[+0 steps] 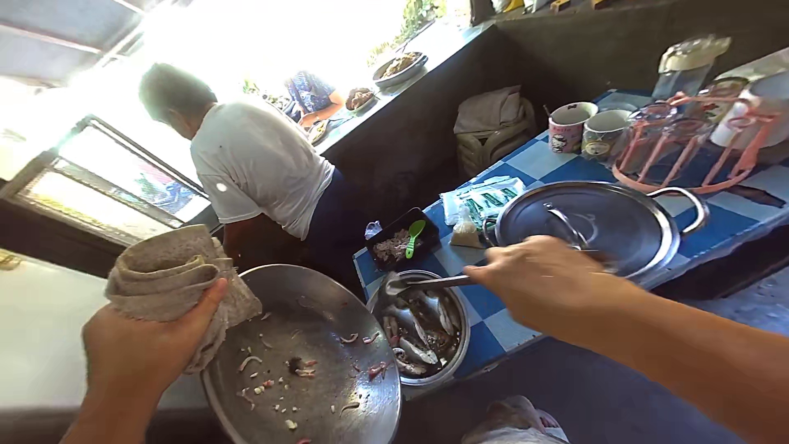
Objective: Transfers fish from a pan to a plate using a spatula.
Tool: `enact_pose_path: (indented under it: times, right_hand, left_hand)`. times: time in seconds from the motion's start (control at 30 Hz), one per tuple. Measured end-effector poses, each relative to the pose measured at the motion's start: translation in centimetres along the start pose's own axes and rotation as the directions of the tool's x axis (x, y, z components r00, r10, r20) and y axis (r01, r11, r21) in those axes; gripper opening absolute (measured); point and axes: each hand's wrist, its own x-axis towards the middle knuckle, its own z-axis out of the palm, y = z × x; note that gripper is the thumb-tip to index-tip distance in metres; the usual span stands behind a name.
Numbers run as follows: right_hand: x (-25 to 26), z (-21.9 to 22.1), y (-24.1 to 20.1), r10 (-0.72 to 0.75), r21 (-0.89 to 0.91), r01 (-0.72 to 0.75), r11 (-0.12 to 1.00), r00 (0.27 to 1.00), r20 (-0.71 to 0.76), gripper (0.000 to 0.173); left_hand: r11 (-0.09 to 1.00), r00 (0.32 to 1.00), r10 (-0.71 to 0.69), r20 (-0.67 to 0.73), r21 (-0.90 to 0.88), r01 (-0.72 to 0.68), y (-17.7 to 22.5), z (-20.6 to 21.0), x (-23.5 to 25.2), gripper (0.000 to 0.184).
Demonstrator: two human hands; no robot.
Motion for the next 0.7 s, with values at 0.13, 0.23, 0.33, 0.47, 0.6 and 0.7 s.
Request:
enact_pose_path:
  times: [0.13, 0.23, 0.33, 0.47, 0.6, 0.7]
  right_hand:
    - [-3.6, 6.2, 2.8, 0.060, 0.253, 0.031, 0.967, 0.937, -0.343, 0.021]
    - [-3.9, 9.6, 1.8, -0.028, 0.844, -0.141, 0.517, 0.983, 0.182, 0.041]
    - [-3.4, 12.6, -1.1, -0.241, 0.888, -0.457, -0.038, 0.867, 0.436, 0.043]
    - [-2.1, 12.4, -3.2, -0.301, 0.738, -0.630, -0.244, 0.772, 0.560, 0.040]
    - [-0.4, 10.9, -3.6, -0.379, 0.724, -0.631, -0.280, 0.765, 0.520, 0.039]
    - [0.0, 9.4, -3.7, -0.451, 0.863, -0.495, -0.102, 0.796, 0.403, 0.042]
  left_hand:
    - [0.989, 0.994, -0.108, -0.009, -0.106, 0.106, -0.2, 1.1, -0.8, 0.067]
    - [0.913, 0.973, -0.231, -0.016, -0.349, 0.211, -1.3, 2.4, -1.6, 0.059]
    - [0.820, 0.953, -0.301, -0.021, -0.516, 0.248, -1.9, 3.5, -2.7, 0.050]
    - [0.784, 0.963, -0.261, -0.071, -0.598, 0.168, -1.4, 4.3, -4.0, 0.045]
    - [0.726, 0.964, -0.255, -0.071, -0.673, 0.142, -1.2, 4.7, -4.5, 0.045]
    - [0.709, 0.962, -0.265, -0.058, -0.688, 0.154, -1.3, 4.7, -4.3, 0.043]
